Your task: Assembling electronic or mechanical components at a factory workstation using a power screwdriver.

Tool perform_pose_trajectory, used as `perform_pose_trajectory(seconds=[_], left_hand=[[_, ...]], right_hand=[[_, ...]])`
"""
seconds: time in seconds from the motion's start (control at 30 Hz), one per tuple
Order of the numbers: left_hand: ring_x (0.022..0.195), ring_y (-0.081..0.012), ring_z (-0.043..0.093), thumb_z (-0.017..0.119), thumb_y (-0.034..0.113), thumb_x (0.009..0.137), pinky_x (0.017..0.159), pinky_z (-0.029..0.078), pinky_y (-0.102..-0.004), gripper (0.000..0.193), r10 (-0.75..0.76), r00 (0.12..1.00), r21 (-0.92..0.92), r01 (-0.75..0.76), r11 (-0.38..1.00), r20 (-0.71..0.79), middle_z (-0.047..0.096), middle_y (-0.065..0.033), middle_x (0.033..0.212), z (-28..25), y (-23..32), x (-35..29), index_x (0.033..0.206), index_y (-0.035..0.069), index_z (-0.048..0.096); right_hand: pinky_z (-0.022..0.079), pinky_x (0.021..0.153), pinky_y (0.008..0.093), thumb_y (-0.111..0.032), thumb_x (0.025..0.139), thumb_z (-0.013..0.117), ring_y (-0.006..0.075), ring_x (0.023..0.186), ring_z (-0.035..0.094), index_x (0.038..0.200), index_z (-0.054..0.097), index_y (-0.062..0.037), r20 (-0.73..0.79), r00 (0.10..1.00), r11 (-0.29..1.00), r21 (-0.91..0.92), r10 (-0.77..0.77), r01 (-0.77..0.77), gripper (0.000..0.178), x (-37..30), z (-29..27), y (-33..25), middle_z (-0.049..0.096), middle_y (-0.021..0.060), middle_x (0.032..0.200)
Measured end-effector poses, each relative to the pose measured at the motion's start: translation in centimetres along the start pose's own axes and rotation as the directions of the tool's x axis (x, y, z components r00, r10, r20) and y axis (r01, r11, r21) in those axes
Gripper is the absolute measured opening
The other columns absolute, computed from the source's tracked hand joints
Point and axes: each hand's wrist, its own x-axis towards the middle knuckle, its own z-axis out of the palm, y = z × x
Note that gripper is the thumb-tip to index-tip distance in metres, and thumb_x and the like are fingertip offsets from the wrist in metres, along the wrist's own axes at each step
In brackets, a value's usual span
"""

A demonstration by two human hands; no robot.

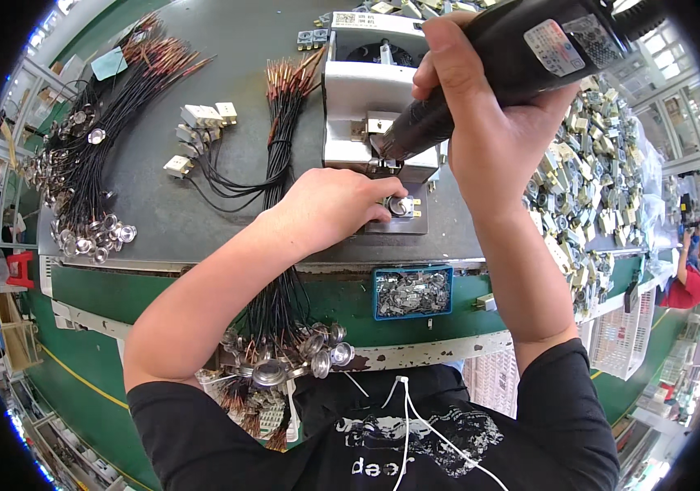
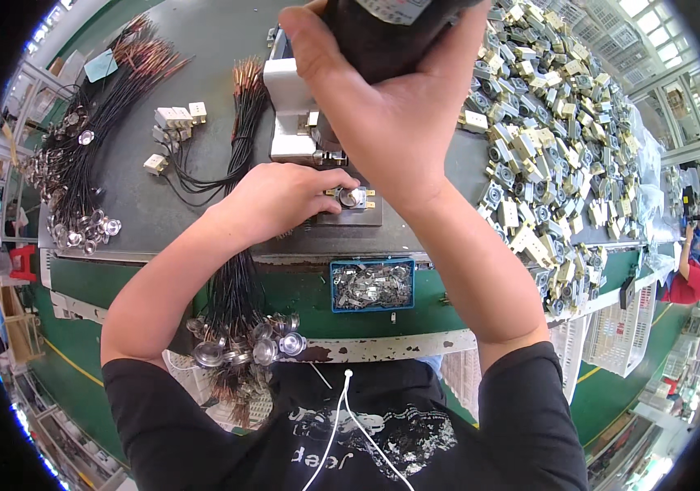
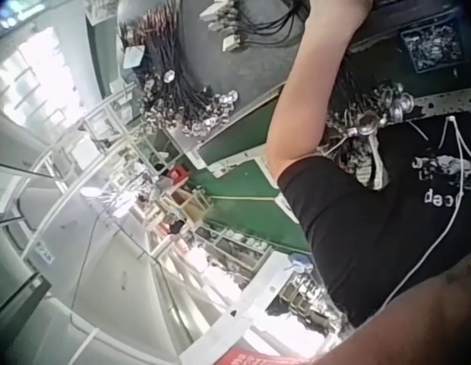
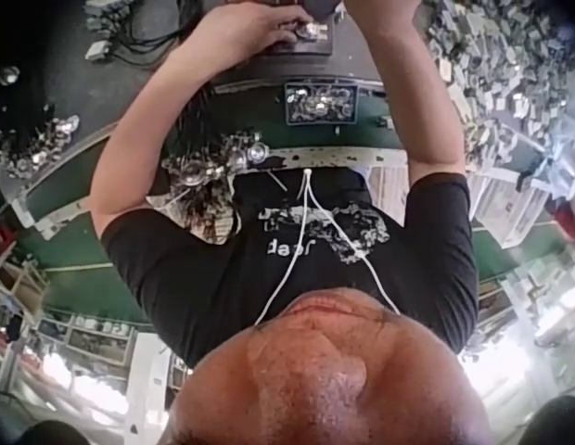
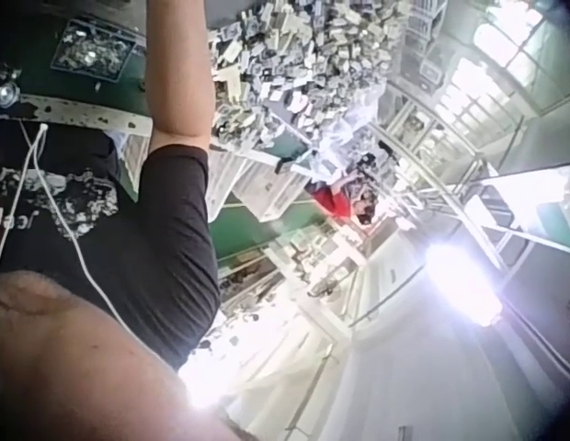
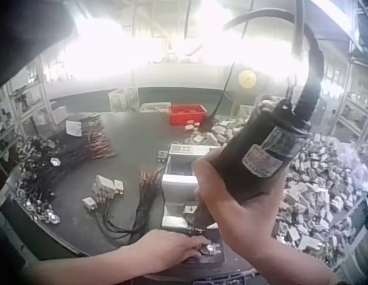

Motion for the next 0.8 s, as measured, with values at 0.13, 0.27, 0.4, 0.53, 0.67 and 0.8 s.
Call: perform_pose_trajectory(seconds=[0.13,0.27,0.4,0.53,0.67,0.8], left_hand=[[0.093,-0.0326,0.073,0.065,0.032,0.096,0.079,0.057,-0.0467,0.034,-0.011,1.000,-0.001,0.011,1.000,-0.008,0.075,-0.0117,0.095,0.1,-0.3,-0.3,0.128,0.020,0.065],[0.094,-0.0323,0.073,0.065,0.033,0.096,0.079,0.057,-0.0463,0.035,-0.020,1.000,0.011,0.020,1.000,0.000,0.075,-0.0115,0.095,-0.1,0.0,-0.2,0.129,0.021,0.065],[0.092,-0.0320,0.073,0.065,0.033,0.096,0.079,0.056,-0.0461,0.035,-0.015,1.000,0.012,0.015,1.000,-0.011,0.075,-0.0120,0.093,-0.1,0.2,-0.1,0.129,0.021,0.067],[0.092,-0.0329,0.072,0.065,0.033,0.095,0.077,0.057,-0.0462,0.035,0.022,0.996,0.054,-0.018,0.998,-0.086,0.074,-0.0123,0.090,0.5,-0.3,-0.8,0.128,0.022,0.070],[0.092,-0.0335,0.072,0.066,0.034,0.095,0.077,0.057,-0.0463,0.035,0.067,0.976,0.005,-0.068,0.998,-0.206,0.074,-0.0124,0.090,2.0,-1.4,-1.2,0.127,0.021,0.071],[0.094,-0.0333,0.072,0.067,0.037,0.094,0.079,0.057,-0.0457,0.036,0.009,0.997,-0.022,-0.010,1.000,-0.076,0.076,-0.0117,0.096,0.3,-0.6,-0.2,0.127,0.022,0.070]], right_hand=[[0.055,0.063,0.0262,0.005,0.084,0.078,0.0130,0.070,0.068,0.109,0.059,0.0001,0.213,0.900,0.896,0.328,-0.380,0.301,0.032,0.5,-0.2,2.0,0.071,0.0075,0.087],[0.057,0.078,0.0298,0.006,0.083,0.078,0.0151,0.088,0.070,0.117,0.059,0.0013,0.373,0.867,0.921,0.329,-0.330,0.209,0.040,1.4,-0.8,2.4,0.071,0.0095,0.099],[0.057,0.080,0.0292,0.007,0.084,0.077,0.0149,0.093,0.069,0.129,0.050,0.0008,0.458,0.848,0.958,0.225,-0.267,0.180,0.053,2.0,-1.1,1.9,0.070,0.0102,0.104],[0.057,0.081,0.0288,0.008,0.087,0.073,0.0142,0.096,0.068,0.141,0.036,-0.0010,0.064,0.997,0.999,0.018,0.031,-0.032,0.067,-1.0,2.6,-2.9,0.068,0.0097,0.107],[0.057,0.069,0.0280,0.006,0.090,0.070,0.0141,0.081,0.069,0.126,0.051,0.0001,-0.032,0.963,0.916,-0.300,0.268,-0.265,0.041,-1.5,2.2,-7.1,0.068,0.0067,0.092],[0.051,0.057,0.0269,-0.002,0.095,0.071,0.0139,0.059,0.063,0.103,0.067,0.0085,0.111,0.954,0.910,-0.346,0.280,-0.227,0.014,-1.2,-2.5,-7.9,0.068,0.0094,0.078]])
